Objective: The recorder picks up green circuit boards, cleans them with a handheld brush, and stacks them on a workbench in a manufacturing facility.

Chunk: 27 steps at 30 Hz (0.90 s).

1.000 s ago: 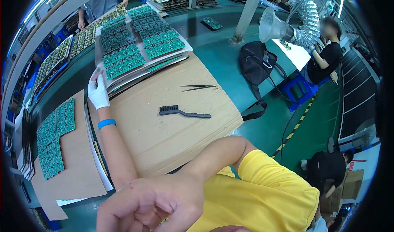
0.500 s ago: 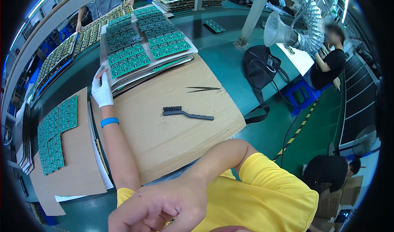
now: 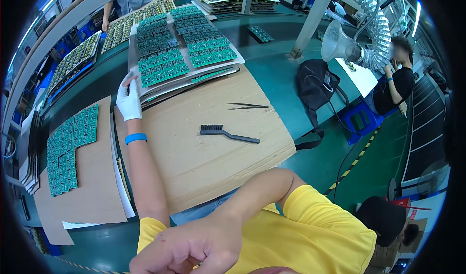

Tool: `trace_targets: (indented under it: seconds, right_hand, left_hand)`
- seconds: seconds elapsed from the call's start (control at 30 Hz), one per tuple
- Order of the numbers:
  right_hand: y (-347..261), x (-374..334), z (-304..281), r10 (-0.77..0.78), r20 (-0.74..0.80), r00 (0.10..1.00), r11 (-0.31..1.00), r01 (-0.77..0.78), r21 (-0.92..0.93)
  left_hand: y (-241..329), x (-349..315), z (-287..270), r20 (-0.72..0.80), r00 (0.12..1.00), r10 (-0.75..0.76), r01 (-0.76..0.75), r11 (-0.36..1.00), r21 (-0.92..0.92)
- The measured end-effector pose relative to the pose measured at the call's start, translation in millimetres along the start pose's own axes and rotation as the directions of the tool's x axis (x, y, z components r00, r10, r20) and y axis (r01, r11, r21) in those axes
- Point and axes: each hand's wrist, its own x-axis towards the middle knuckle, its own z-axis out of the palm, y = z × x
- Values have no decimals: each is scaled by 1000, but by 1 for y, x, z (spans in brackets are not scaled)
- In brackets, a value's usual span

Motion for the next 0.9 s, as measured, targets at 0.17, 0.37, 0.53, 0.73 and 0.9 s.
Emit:
trace_targets:
  seconds: [0.17,0.37,0.53,0.73,0.9]
  right_hand:
    - [-2,-2,-2,51,4,999,999,-51,-11]
    - [-9,8,-7,8,36,999,993,-4,-115]
    - [-12,4,-13,41,65,997,989,-31,-145]
    - [-20,-1,-8,-20,22,1000,987,23,-157]
    - [-72,-24,-20,18,-138,990,809,-96,-580]
  left_hand:
    - [-2,1,-1,-8,1000,-4,4,1000,-11]
    - [-2,1,-2,-12,1000,15,-15,1000,-9]
    - [1,-1,0,-5,1000,29,-29,999,40]
    - [5,-1,0,-11,1000,-10,10,1000,-6]
    - [1,0,4,-24,1000,-3,4,1000,7]
